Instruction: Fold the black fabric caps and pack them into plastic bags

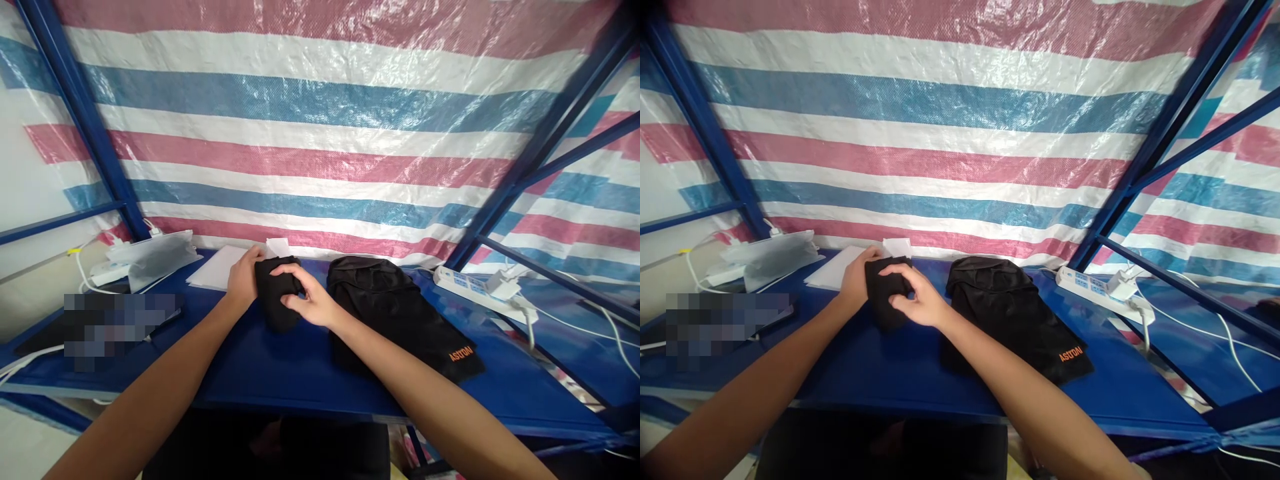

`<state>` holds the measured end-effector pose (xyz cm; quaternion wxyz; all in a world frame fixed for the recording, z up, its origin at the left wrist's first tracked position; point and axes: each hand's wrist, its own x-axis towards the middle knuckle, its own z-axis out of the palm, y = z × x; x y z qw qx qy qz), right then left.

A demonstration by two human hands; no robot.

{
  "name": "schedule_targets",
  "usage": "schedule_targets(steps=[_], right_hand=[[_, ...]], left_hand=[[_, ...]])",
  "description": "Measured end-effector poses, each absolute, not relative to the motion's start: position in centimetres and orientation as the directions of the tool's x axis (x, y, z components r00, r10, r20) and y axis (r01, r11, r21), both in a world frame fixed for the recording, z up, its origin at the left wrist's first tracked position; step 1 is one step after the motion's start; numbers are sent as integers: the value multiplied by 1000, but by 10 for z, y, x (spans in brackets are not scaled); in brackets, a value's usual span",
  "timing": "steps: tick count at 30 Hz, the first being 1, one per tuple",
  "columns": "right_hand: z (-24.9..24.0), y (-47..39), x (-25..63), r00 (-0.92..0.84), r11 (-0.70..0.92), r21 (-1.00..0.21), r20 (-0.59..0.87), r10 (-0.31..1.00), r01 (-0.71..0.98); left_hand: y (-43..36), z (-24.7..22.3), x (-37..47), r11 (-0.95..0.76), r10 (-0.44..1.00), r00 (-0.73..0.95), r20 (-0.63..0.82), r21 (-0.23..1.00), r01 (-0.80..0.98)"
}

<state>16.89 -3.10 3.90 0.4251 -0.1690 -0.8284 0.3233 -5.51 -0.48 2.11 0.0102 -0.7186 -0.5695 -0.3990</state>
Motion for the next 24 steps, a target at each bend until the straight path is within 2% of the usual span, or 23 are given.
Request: schedule_targets(steps=[2, 5, 9, 13, 18, 20, 24], right_hand=[[38, -31, 167, -620, 797, -601, 601, 505, 67], [35, -25, 168, -606, 825, -539, 603, 519, 171], [32, -17, 173, -497, 777, -541, 602, 625, 322], [34, -17, 174, -433, 688, -511, 538, 724, 516], [47, -29, 173, -484, 655, -325, 471, 738, 683], [53, -32, 174, -525, 661, -246, 443, 727, 709], [56, -32, 174, -569, 667, -164, 400, 718, 727]], left_hand=[[-4, 18, -55, -458, 796, 102, 597, 483, 746], [2, 13, -55, -545, 768, 154, 621, 510, 665], [6, 10, -53, -566, 721, 168, 672, 432, 702], [-1, 13, -49, -546, 715, 212, 666, 342, 764], [-8, 18, -45, -566, 722, 292, 628, 292, 771], [-10, 20, -45, -583, 726, 329, 604, 286, 761], [-19, 30, -39, -609, 715, 399, 574, 230, 759]])
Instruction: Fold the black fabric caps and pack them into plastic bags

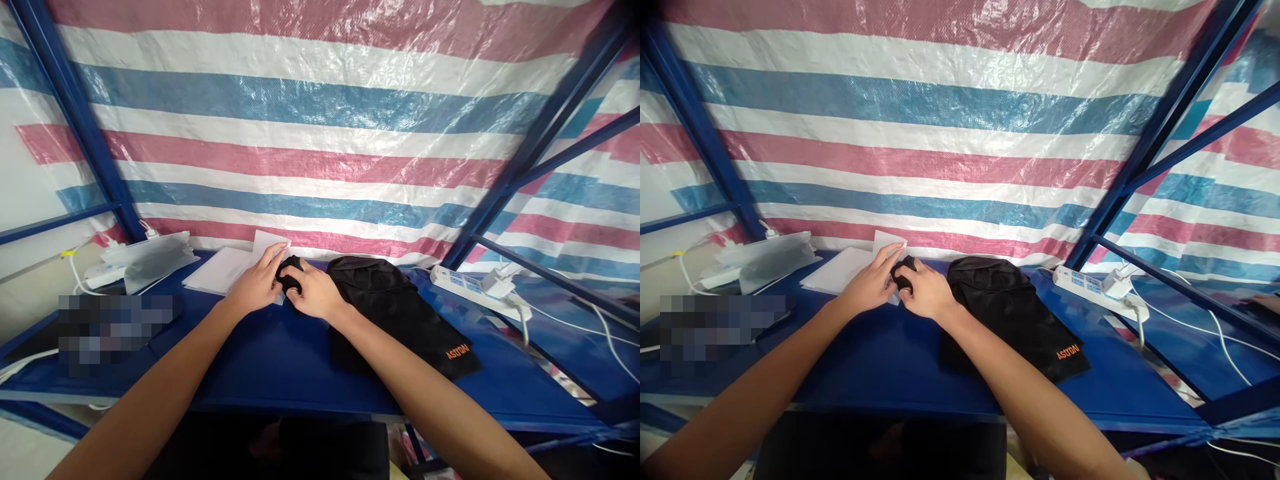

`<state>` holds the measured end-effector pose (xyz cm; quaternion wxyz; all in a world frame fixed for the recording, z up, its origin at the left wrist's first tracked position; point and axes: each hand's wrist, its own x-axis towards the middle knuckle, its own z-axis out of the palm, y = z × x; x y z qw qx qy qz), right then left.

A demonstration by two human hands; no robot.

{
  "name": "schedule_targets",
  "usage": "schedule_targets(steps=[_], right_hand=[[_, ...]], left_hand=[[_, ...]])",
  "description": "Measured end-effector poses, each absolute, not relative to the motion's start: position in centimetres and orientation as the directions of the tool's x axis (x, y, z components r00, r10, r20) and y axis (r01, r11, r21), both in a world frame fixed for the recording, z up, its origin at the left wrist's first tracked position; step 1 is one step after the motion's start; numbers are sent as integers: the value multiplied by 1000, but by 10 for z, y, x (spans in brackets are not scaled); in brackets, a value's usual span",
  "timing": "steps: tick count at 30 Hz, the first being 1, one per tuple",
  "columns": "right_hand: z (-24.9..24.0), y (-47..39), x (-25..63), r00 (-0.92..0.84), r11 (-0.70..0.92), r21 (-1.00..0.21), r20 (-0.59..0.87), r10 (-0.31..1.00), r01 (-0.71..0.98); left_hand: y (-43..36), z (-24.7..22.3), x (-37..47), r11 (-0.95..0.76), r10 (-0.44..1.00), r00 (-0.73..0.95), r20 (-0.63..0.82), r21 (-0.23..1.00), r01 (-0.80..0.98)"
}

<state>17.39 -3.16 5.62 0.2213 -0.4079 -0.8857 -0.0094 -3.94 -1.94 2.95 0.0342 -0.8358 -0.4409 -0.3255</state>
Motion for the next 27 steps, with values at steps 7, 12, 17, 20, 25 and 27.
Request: schedule_targets(steps=[7, 12, 17, 20, 25, 27], right_hand=[[47, -26, 173, -590, 665, -90, 386, 710, 742], [39, -20, 177, -495, 694, -342, 510, 704, 634], [31, -16, 172, -356, 691, -512, 605, 712, 510], [30, -12, 171, -230, 619, -621, 592, 772, 480], [29, -6, 176, -72, 551, -689, 592, 803, 471], [29, -4, 177, -89, 566, -691, 596, 798, 450]], left_hand=[[-34, 44, -25, -617, 704, 487, 517, 106, 780], [-32, 39, -25, -606, 719, 454, 526, 156, 780], [-30, 36, -21, -630, 689, 432, 582, 186, 754], [-32, 36, -21, -656, 662, 445, 603, 178, 734], [-35, 34, -20, -704, 653, 553, 517, 147, 695], [-35, 32, -17, -716, 652, 577, 491, 150, 682]])
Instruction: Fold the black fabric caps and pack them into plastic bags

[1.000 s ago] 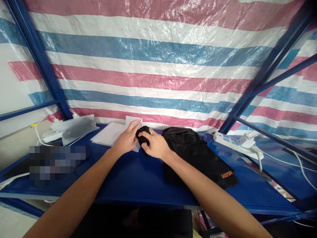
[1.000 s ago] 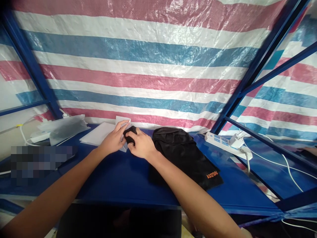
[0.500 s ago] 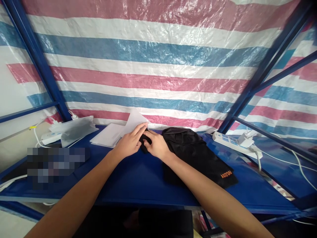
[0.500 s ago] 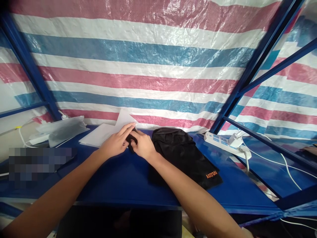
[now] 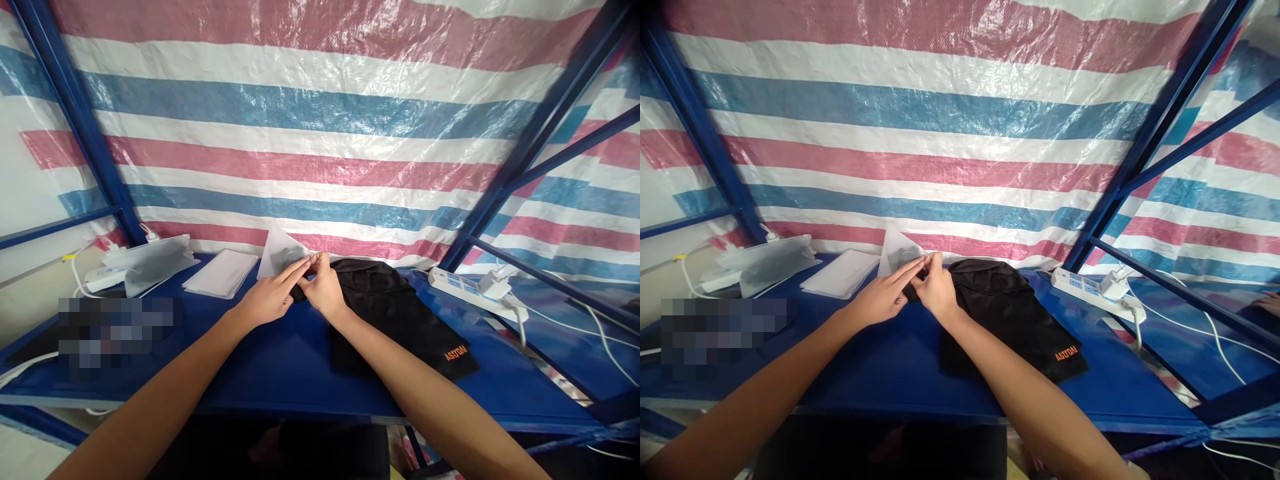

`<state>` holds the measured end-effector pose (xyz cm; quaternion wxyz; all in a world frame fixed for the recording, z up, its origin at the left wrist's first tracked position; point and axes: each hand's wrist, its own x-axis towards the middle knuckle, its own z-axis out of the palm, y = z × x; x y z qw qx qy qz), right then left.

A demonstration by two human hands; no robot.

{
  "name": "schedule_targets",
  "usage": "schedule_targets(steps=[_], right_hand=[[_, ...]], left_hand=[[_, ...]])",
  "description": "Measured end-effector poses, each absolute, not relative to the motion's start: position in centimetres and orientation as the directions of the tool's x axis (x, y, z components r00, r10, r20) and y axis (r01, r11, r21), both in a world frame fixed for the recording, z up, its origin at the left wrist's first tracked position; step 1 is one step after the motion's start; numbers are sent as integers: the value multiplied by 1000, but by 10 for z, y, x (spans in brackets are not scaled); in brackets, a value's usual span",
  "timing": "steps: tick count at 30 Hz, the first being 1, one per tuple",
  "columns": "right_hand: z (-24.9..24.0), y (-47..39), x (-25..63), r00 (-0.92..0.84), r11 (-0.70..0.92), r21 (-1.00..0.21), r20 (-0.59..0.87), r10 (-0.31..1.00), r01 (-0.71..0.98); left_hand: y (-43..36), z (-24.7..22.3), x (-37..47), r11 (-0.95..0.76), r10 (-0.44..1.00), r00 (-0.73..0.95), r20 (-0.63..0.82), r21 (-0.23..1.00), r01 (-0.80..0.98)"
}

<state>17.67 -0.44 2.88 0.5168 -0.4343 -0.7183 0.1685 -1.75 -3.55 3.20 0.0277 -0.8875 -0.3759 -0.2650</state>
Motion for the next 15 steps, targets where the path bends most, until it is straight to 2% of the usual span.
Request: schedule_targets(steps=[4, 6, 9, 12, 15], right_hand=[[27, 0, 176, -46, 585, -770, 595, 803, 255], [25, 4, 176, 0, 550, -829, 553, 833, 97], [23, 13, 176, 48, 437, -885, 435, 899, -160], [21, 20, 178, 81, 319, -883, 310, 947, -345], [22, 21, 179, 79, 251, -858, 241, 967, -448]], left_hand=[[-36, 30, -14, -703, 639, 491, 592, 190, 686], [-37, 30, -14, -683, 649, 379, 660, 286, 672], [-34, 30, -17, -593, 712, 122, 691, 499, 632], [-26, 26, -22, -405, 807, -111, 580, 680, 611], [-17, 22, -26, -220, 923, -172, 345, 837, 500]])
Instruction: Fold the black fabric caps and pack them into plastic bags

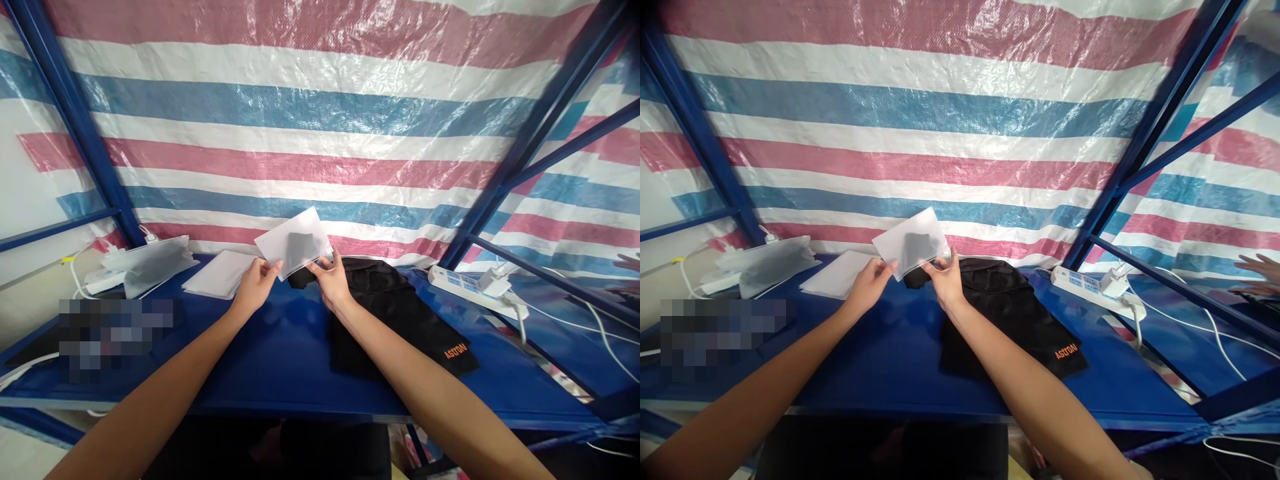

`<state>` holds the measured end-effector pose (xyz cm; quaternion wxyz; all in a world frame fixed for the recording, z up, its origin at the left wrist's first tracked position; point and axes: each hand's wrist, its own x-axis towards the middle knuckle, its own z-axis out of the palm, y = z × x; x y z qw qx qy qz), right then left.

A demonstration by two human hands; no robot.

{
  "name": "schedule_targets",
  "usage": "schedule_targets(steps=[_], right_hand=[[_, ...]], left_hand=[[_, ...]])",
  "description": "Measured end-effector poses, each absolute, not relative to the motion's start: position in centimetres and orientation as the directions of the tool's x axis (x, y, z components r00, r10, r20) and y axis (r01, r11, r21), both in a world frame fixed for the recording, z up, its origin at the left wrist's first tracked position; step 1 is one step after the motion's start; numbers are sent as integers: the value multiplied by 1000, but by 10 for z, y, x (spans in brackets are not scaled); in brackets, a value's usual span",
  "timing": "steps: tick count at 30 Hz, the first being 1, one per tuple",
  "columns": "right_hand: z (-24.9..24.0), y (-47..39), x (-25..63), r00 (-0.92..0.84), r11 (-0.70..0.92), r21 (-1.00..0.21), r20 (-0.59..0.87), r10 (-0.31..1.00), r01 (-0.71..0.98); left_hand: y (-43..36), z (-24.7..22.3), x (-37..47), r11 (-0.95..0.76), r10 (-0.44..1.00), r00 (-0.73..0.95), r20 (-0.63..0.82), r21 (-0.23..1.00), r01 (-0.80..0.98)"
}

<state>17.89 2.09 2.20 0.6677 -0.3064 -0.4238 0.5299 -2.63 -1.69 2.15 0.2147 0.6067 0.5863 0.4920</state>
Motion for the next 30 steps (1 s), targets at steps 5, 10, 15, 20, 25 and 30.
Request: schedule_targets(steps=[5, 10, 15, 20, 25, 30], right_hand=[[23, 19, 181, 46, 208, -844, 214, 976, -493], [16, 25, 183, 71, 127, -852, 105, 992, -507], [8, 36, 186, 173, 120, -836, 31, 984, -535], [8, 32, 177, 161, 159, -789, 78, 984, -594], [14, 19, 168, 115, 137, -771, 83, 990, -621], [18, 18, 173, -21, 63, -796, 94, 995, -602]], left_hand=[[-8, 14, -25, -80, 996, 59, 73, 988, 136], [-3, 4, -18, -136, 986, 117, 118, 978, 159], [-10, 2, -9, -220, 952, 269, 149, 941, 259], [-19, 4, 6, -320, 904, 377, 200, 902, 289], [-21, 4, 17, -392, 841, 494, 221, 878, 274], [-18, 5, 15, -257, 878, 456, 148, 948, 187]])
